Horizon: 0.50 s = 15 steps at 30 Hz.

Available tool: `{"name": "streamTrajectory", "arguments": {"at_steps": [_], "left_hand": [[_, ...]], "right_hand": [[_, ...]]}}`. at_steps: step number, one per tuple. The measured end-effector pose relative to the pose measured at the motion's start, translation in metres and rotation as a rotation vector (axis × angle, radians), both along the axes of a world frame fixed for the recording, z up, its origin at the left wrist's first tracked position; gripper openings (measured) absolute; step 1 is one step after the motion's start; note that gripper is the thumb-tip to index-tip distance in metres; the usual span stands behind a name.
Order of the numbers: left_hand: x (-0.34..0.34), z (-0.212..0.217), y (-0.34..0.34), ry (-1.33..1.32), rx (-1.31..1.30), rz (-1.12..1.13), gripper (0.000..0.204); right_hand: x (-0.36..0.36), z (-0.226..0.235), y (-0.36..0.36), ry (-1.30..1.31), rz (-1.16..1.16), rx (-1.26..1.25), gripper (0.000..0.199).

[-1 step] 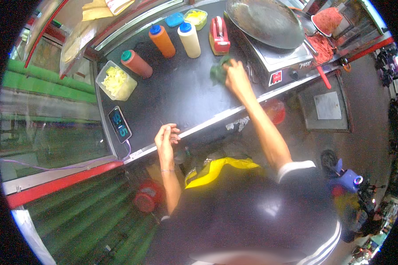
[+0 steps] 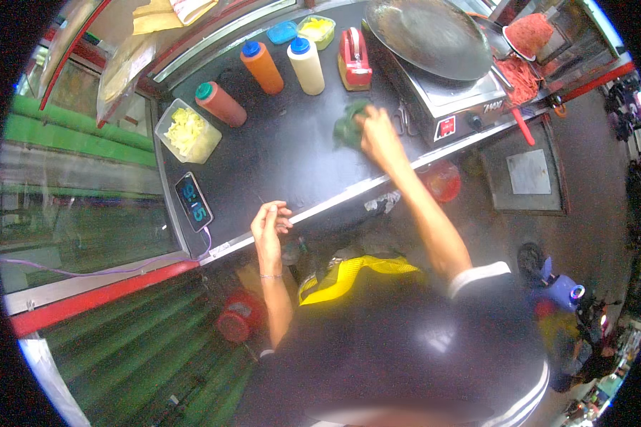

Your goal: The person assembles two wraps at a street food stall. They place cooked flatbreads on paper, add shredded vegetables and sauces, fold the paper, and hand the finished wraps to a customer. The person then wipes the counter with a cloth.

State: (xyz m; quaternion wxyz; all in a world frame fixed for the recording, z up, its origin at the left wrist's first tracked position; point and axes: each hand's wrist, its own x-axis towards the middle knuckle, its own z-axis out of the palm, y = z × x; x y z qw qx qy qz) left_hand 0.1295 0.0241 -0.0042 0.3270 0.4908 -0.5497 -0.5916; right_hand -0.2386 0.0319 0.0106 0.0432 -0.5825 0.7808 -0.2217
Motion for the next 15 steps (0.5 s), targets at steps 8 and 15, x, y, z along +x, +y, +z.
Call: {"name": "streamTrajectory", "arguments": {"at_steps": [8, 15], "left_hand": [[-0.013, -0.021, -0.002, -0.013, -0.130, -0.074, 0.034], [-0.057, -0.024, -0.017, -0.213, -0.031, -0.213, 0.031]], "right_hand": [[0.065, 0.017, 0.165, -0.405, 0.369, 0.284, 0.052], [-0.026, 0.063, 0.288, -0.401, -0.252, 0.536, 0.052]]}}
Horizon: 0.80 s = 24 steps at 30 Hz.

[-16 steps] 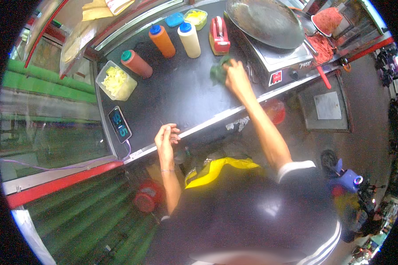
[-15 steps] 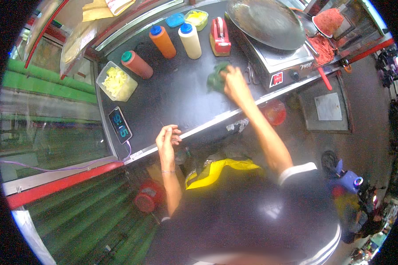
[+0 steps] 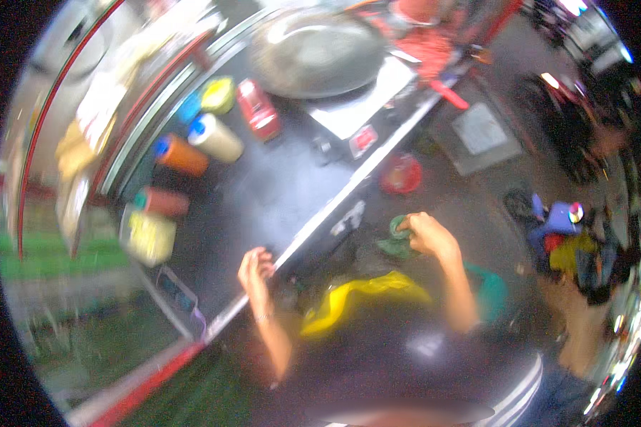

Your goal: The person assembles two wraps at a street food stall. They place cooked flatbreads on paper, add shredded vegetables and sauces, fold the paper, and hand the finished wraps to a customer. The person then wipes the counter with a cloth.

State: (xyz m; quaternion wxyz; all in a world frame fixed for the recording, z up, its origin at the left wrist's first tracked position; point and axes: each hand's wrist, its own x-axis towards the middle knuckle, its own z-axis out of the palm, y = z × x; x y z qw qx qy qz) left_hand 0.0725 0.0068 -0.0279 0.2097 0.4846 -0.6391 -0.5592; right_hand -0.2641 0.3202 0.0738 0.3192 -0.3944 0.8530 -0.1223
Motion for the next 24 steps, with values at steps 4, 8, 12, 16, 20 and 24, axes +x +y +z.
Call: {"name": "streamTrajectory", "arguments": {"at_steps": [4, 8, 12, 16, 20, 24], "left_hand": [[-0.043, 0.030, -0.007, 0.160, 0.061, -0.018, 0.033], [-0.093, 0.055, -0.013, 0.066, -0.222, -0.071, 0.032], [-0.139, 0.062, 0.001, 0.175, -0.120, 0.091, 0.031], [-0.179, 0.057, 0.033, 0.240, -0.051, 0.122, 0.029], [-0.207, 0.052, 0.057, 0.040, -0.192, 0.062, 0.028], [-0.218, 0.054, 0.065, 0.005, -0.145, 0.093, 0.028]], "right_hand": [[-0.069, 0.021, 0.077, 0.192, -0.322, -0.123, 0.049], [-0.172, 0.061, 0.113, 0.613, -0.514, -0.519, 0.058], [-0.298, 0.104, 0.120, 1.266, -0.586, -0.700, 0.057], [-0.430, 0.114, 0.109, 1.647, -0.578, -0.929, 0.046], [-0.558, 0.064, 0.067, 1.582, -0.700, -0.977, 0.041], [-0.638, -0.024, 0.024, 0.742, -0.586, -0.424, 0.062]]}}
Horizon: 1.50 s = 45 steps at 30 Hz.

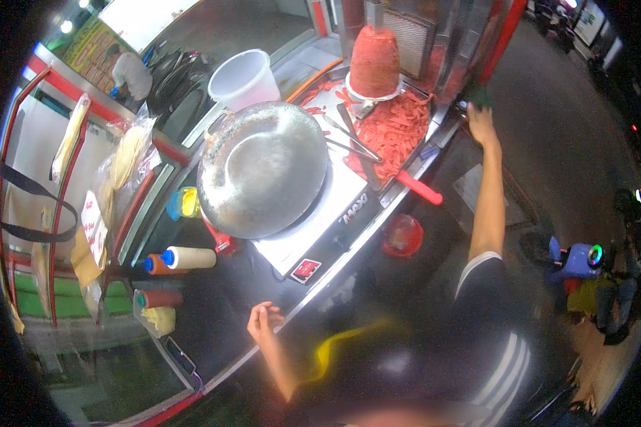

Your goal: The person assembles two wraps at a street food stall. They place cooked flatbreads on paper, add shredded vegetables and sauces, fold the paper, and hand the finished wraps to a customer. The person then wipes the counter with a cloth.

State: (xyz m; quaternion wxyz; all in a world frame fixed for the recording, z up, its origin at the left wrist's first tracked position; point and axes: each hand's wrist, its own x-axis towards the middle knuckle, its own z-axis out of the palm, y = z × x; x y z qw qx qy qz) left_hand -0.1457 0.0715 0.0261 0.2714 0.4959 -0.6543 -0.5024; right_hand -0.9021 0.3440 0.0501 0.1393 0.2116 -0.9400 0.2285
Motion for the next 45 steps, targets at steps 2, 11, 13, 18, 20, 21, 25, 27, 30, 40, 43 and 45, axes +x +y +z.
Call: {"name": "streamTrajectory", "arguments": {"at_steps": [2, 11, 13, 18, 20, 21, 25, 27, 30, 40, 43, 45], "left_hand": [[-0.002, 0.004, 0.001, 0.000, -0.022, 0.046, 0.028], [0.004, 0.005, 0.003, -0.028, -0.043, 0.092, 0.028], [0.005, 0.004, 0.002, -0.031, -0.053, 0.091, 0.028], [-0.005, 0.013, 0.003, -0.022, -0.058, 0.132, 0.028], [-0.012, 0.018, 0.005, -0.100, -0.107, 0.132, 0.028], [-0.015, 0.020, 0.006, -0.010, -0.090, 0.121, 0.028], [-0.010, 0.017, 0.011, 0.109, -0.010, 0.228, 0.027], [0.002, 0.009, 0.010, 0.115, 0.006, 0.244, 0.028], [0.022, -0.008, 0.004, 0.063, -0.075, 0.196, 0.028], [-0.009, 0.006, 0.006, 0.085, -0.030, 0.295, 0.032], [-0.018, 0.013, 0.014, 0.222, 0.098, 0.348, 0.032], [-0.019, 0.012, 0.017, 0.192, 0.071, 0.353, 0.032]], "right_hand": [[-0.011, -0.036, -0.006, -0.189, -0.075, 0.004, 0.068], [0.066, -0.002, -0.005, -0.013, -0.118, -0.577, 0.021], [0.106, 0.033, -0.023, 0.004, -0.165, -0.456, 0.017], [0.210, 0.070, -0.122, -0.080, 0.393, -0.474, 0.028], [0.230, 0.066, -0.163, 0.135, 0.473, -0.215, 0.035], [0.231, 0.065, -0.175, 0.013, 0.506, -0.081, 0.037], [0.236, 0.065, -0.204, -0.186, 0.591, 0.173, 0.038], [0.240, 0.070, -0.201, -0.159, 0.563, 0.069, 0.035], [0.244, 0.073, -0.190, -0.209, 0.440, -0.127, 0.032], [0.205, 0.050, -0.259, -0.099, 0.461, -0.161, 0.040], [0.240, 0.065, -0.226, -0.166, 0.494, -0.184, 0.048], [0.262, 0.080, -0.195, -0.214, 0.502, -0.177, 0.046]]}}
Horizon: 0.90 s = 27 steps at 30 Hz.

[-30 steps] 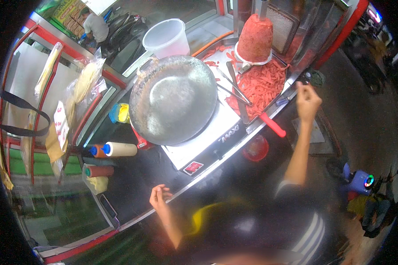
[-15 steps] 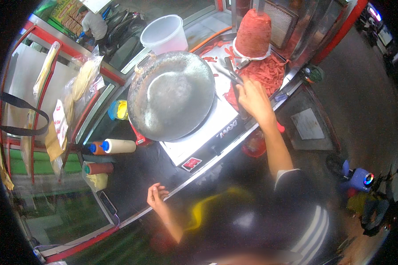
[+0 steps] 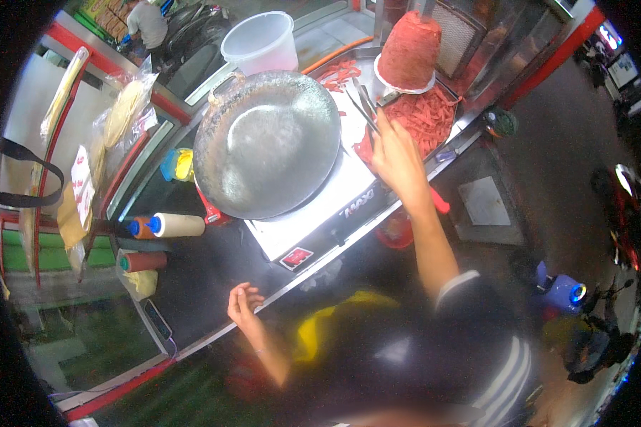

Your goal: The person assembles two wraps at a street food stall. They place cooked flatbreads on paper, add shredded vegetables and sauces, fold the paper, and hand the finished wraps to a customer. The person then wipes the counter with a cloth.

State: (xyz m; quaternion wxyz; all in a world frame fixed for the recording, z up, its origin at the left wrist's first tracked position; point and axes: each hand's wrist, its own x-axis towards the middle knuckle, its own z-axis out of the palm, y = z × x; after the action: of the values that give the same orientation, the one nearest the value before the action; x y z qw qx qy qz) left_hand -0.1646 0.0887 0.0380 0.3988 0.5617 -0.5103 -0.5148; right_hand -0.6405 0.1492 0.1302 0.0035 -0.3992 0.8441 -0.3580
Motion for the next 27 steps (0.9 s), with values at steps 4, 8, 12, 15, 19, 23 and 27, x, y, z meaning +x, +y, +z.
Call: {"name": "streamTrajectory", "arguments": {"at_steps": [4, 8, 12, 15, 19, 23, 27], "left_hand": [[0.004, -0.001, 0.000, -0.162, -0.078, -0.072, 0.032], [0.001, 0.007, -0.001, -0.052, -0.009, 0.004, 0.031], [-0.002, 0.009, 0.003, -0.149, -0.098, -0.045, 0.031], [0.003, 0.001, 0.003, 0.027, 0.044, 0.024, 0.031], [0.006, -0.010, -0.008, -0.150, -0.035, -0.079, 0.031], [-0.005, -0.002, -0.009, -0.076, -0.031, 0.009, 0.030], [-0.018, 0.014, -0.009, 0.078, 0.085, 0.035, 0.030]], "right_hand": [[0.003, 0.015, 0.021, -0.032, 0.122, 0.089, 0.045], [-0.015, 0.010, -0.017, -0.011, 0.090, 0.160, 0.043], [-0.029, 0.020, -0.007, 0.177, 0.002, 0.114, 0.041], [-0.041, 0.044, 0.012, 0.261, -0.030, 0.200, 0.041], [-0.051, 0.068, 0.002, 0.498, 0.055, 0.316, 0.033], [-0.055, 0.074, -0.013, 0.799, 0.197, 0.416, 0.005], [-0.066, 0.065, -0.037, 0.818, 0.308, 0.514, 0.006]]}}
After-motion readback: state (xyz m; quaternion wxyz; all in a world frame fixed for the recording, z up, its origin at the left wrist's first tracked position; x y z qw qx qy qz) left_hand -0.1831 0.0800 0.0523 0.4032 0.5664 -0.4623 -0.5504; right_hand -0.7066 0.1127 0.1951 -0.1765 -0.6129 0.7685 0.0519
